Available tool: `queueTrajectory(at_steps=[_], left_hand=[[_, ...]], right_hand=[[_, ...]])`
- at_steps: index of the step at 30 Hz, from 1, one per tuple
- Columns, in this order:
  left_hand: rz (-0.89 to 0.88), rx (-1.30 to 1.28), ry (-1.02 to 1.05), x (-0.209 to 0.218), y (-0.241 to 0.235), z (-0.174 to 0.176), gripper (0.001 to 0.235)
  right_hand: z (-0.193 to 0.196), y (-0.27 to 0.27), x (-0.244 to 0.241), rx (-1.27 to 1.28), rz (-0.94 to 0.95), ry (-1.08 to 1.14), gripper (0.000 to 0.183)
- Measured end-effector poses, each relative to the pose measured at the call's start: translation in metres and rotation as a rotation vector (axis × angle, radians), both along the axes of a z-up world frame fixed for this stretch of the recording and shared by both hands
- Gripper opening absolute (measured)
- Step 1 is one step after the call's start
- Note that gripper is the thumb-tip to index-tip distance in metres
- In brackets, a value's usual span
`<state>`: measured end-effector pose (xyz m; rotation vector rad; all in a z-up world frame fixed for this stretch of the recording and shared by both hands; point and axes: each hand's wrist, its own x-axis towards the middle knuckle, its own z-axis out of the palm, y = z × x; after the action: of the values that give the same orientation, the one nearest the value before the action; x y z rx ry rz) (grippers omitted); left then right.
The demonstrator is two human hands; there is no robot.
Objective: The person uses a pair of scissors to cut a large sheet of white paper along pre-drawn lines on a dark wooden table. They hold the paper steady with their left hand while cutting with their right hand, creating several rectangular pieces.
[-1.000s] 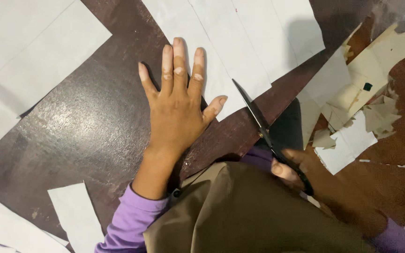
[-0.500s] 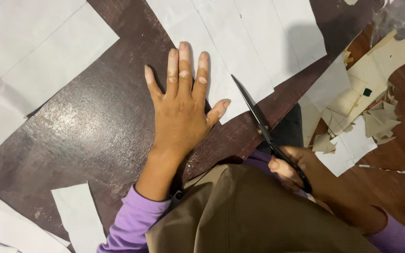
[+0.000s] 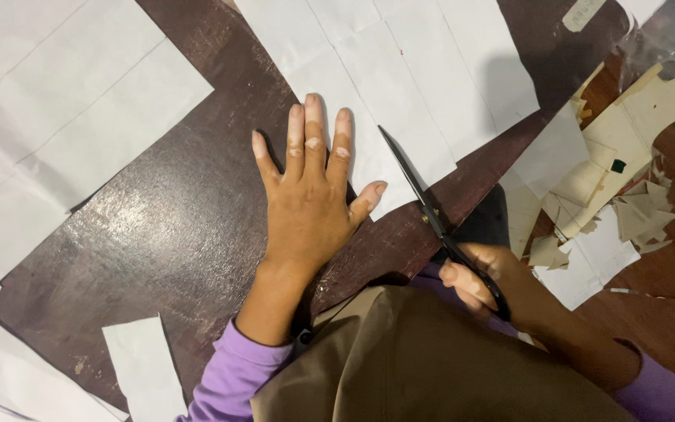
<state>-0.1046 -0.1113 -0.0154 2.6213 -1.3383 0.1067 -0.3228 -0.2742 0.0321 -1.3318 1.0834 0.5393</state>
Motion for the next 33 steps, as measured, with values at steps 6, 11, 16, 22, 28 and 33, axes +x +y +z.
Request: queueTrajectory(at_steps=[6, 11, 16, 22, 28, 33], left_hand=[[0.0, 0.038, 0.0, -0.011, 0.006, 0.0, 0.087], [0.033, -0.081, 0.019, -0.035, 0.024, 0.01, 0.076], [0.12, -0.054, 0.024, -0.031, 0.021, -0.003, 0.074], [0.068, -0.022, 0.183, -0.029, 0.022, -0.014, 0.081], [0.061, -0.022, 0.186, -0.029, 0.022, -0.012, 0.082], [0.075, -0.016, 0.206, -0.028, 0.022, -0.007, 0.083]], right_hand=[[0.026, 0.009, 0.008, -0.042, 0.029, 0.08, 0.032], [0.032, 0.003, -0.011, -0.123, 0.268, 0.334, 0.034], [-0.033, -0.014, -0.052, 0.213, 0.151, -0.149, 0.034], [-0.041, -0.004, -0.031, 0.208, -0.024, -0.366, 0.036], [-0.024, 0.007, -0.014, 0.176, -0.07, -0.326, 0.028], [-0.031, 0.007, -0.02, 0.173, -0.09, -0.338, 0.03]])
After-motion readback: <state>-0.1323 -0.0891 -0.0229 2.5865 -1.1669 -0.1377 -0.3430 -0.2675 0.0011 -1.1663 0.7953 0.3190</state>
